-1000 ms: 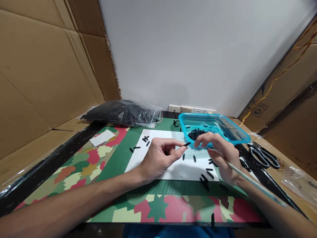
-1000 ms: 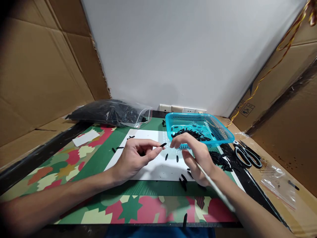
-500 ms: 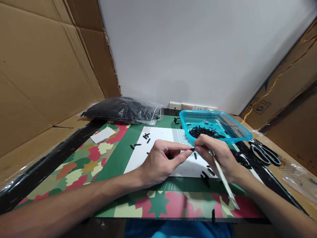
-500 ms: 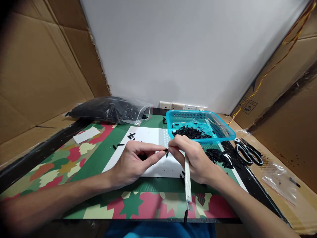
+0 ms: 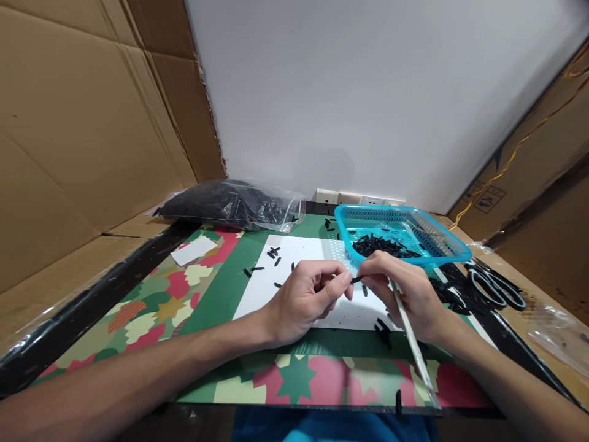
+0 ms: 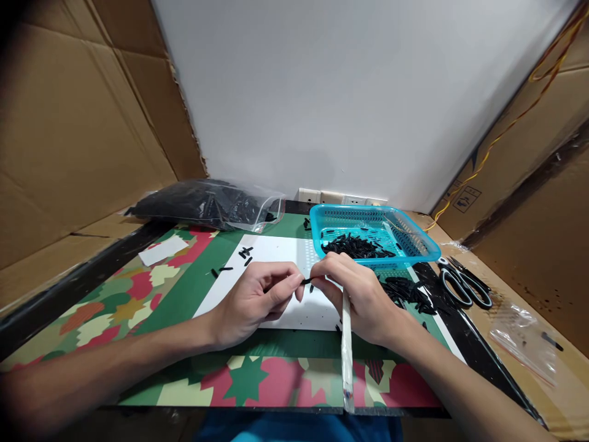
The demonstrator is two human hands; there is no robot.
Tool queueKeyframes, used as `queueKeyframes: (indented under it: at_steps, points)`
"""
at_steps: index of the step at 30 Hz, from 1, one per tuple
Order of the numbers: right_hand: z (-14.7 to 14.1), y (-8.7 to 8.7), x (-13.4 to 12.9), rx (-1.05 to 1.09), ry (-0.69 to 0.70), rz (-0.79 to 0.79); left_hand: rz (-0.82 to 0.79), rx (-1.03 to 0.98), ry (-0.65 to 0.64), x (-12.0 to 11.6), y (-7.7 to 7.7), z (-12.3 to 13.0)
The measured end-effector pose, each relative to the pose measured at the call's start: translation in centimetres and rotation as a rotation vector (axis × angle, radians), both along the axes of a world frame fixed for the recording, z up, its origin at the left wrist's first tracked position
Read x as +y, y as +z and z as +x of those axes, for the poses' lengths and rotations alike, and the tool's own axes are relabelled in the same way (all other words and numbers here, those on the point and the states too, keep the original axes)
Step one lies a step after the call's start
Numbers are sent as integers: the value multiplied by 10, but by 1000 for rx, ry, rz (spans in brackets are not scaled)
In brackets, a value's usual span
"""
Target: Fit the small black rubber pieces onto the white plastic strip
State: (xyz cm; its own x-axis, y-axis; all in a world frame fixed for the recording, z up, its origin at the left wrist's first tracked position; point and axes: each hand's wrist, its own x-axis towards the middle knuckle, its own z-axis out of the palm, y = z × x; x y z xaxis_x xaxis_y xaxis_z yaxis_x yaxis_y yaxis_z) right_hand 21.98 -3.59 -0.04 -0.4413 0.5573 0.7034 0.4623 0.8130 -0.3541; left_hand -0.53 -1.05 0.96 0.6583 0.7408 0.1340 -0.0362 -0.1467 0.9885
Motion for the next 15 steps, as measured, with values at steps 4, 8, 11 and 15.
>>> queueKeyframes:
  at_steps: [4,8,11,15]
  points:
    - [1,2,-1,5,-12,-32,-149,-65,-84,1,-2,1]
    - [1,6,-2,29,-48,-182,-148,-93,-63,3,-5,3]
    - [0,10,-3,64,-32,-275,-108,-80,-40,4,-7,3]
    - [-2,14,-4,79,-11,-361,-70,-56,-50,4,-8,2]
